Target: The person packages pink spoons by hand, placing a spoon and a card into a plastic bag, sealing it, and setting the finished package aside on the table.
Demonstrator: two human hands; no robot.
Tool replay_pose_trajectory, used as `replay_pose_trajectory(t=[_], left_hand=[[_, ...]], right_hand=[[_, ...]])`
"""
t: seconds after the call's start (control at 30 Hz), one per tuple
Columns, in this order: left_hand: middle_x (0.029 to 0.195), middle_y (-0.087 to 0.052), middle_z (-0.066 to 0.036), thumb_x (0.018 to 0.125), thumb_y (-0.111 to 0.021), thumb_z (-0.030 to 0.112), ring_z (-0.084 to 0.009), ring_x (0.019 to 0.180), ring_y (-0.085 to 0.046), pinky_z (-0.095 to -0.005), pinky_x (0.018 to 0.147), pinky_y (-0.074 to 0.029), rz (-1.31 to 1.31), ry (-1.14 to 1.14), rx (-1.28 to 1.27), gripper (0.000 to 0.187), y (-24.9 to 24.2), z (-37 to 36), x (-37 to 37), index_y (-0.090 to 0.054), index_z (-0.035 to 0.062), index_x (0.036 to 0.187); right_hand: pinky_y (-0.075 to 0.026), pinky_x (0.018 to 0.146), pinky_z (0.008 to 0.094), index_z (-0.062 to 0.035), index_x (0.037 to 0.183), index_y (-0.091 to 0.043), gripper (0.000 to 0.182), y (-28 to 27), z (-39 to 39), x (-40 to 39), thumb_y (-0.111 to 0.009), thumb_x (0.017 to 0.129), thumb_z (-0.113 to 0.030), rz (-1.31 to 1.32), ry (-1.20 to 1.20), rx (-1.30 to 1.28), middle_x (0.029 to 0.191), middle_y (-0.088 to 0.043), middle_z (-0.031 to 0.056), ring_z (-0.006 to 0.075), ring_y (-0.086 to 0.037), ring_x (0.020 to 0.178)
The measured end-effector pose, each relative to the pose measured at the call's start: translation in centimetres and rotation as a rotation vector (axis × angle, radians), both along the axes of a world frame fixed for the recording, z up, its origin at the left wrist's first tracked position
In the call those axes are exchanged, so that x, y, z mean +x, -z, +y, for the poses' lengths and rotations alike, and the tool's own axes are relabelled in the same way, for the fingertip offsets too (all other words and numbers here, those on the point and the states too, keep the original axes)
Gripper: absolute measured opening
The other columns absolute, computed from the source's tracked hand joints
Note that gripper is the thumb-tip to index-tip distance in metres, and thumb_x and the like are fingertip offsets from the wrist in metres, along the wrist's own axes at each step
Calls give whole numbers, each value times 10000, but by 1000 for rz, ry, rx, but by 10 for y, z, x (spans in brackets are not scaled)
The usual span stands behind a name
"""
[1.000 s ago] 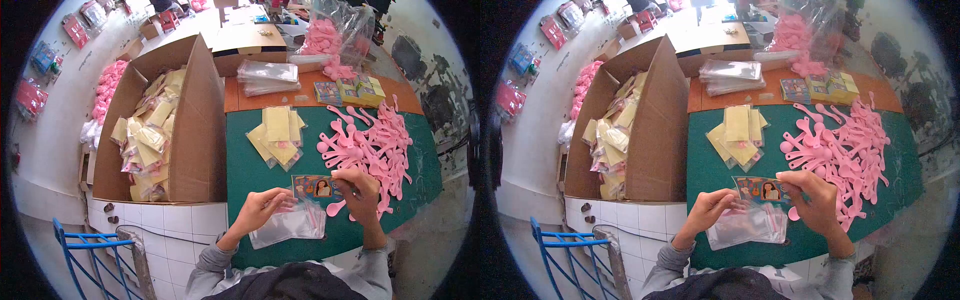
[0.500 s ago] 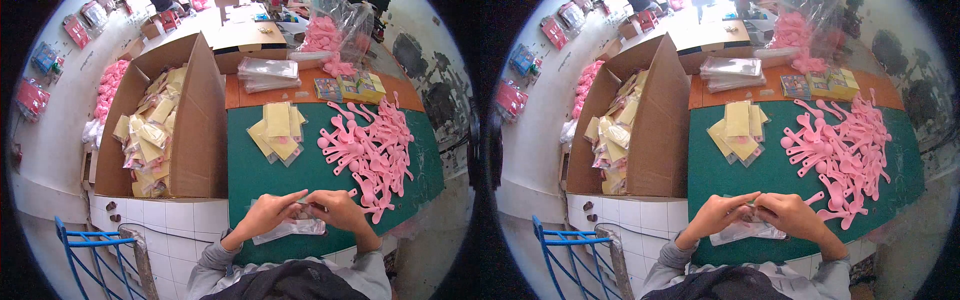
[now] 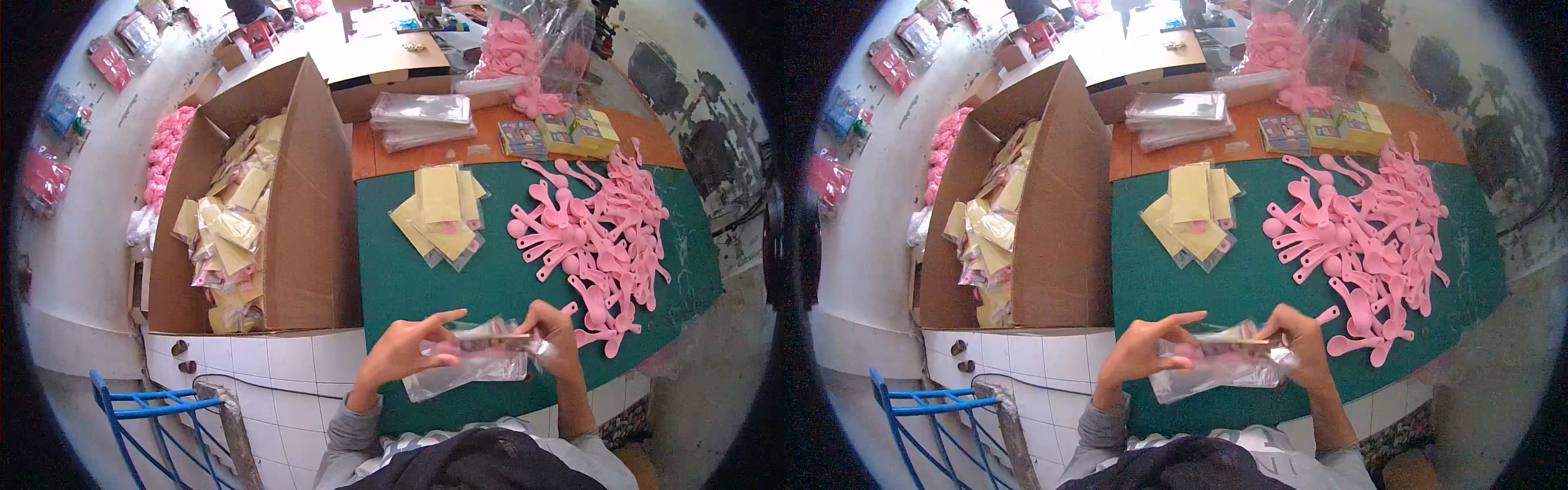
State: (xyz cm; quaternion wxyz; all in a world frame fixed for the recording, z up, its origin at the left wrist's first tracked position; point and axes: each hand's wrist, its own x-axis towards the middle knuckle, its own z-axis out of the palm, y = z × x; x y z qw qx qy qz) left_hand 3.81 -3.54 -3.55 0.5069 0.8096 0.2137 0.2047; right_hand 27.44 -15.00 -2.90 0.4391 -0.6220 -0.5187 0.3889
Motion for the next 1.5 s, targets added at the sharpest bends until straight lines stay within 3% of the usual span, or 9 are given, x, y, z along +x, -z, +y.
replay_pose_trajectory(t=[0.07,0.2,0.3,0.6,0.8,0.9,0.93,1.03,1.5], left_hand=[[900,-670,-73,756,-681,-13,-139,825,-647,-294,754,-526,-68,-2,-167,641,6,3,-7,-413,81,1331],[904,-669,-82,777,-670,-1,-112,822,-632,-270,744,-515,-114,-160,-390,602,7,-2,-10,-426,74,1323],[930,-674,-89,790,-675,25,-122,827,-643,-270,745,-521,-104,-199,-449,571,6,-1,-12,-440,65,1309],[961,-670,-104,788,-686,62,-151,883,-650,-284,787,-534,-129,-160,-440,490,15,-10,-4,-499,36,1240],[926,-655,-141,853,-615,90,-174,848,-648,-302,780,-533,-26,-409,-200,549,11,-21,1,-355,22,1332],[949,-640,-154,939,-476,113,-195,851,-645,-317,774,-530,-118,-311,-540,576,27,-36,-2,-159,59,1416],[964,-637,-164,945,-466,118,-199,848,-650,-318,769,-529,-146,-278,-668,591,29,-44,-2,-124,53,1421],[1031,-606,-194,961,-410,97,-216,933,-624,-339,793,-527,-112,-188,-768,633,35,-55,-9,1,89,1443],[1236,-465,-181,952,-395,53,-200,992,-589,-339,835,-516,-96,-218,-966,601,21,-94,-34,-69,115,1453]], right_hand=[[-435,595,223,-36,749,-556,227,5,-2,2,-758,663,22,185,130,-38,760,-561,-24,52,-524,684],[-458,625,221,11,939,-626,247,-14,6,-5,-722,713,6,557,14,-148,815,-625,17,74,-560,707],[-467,631,230,19,1016,-627,274,-15,0,4,-689,751,-14,389,-33,-242,803,-641,30,81,-572,717],[-431,595,214,5,768,-630,147,-2,3,-8,-737,714,-81,282,126,-166,717,-619,2,60,-543,647],[-461,599,250,2,926,-626,303,-13,4,-26,-767,676,-96,-161,325,65,712,-602,44,112,-563,629],[-498,665,321,-7,1103,-570,471,-11,14,-40,-758,684,-111,-492,162,173,875,-613,131,213,-615,785],[-494,745,393,-41,1237,-474,615,-15,13,-46,-742,688,-105,-518,-5,73,1080,-544,193,300,-578,944],[-479,792,406,-75,1272,-441,676,-20,6,-52,-747,670,-106,-439,-420,51,1169,-486,199,313,-556,964],[-446,761,396,-30,829,-526,254,8,-9,-73,-709,661,-84,-476,-558,169,915,-501,127,310,-532,903]])
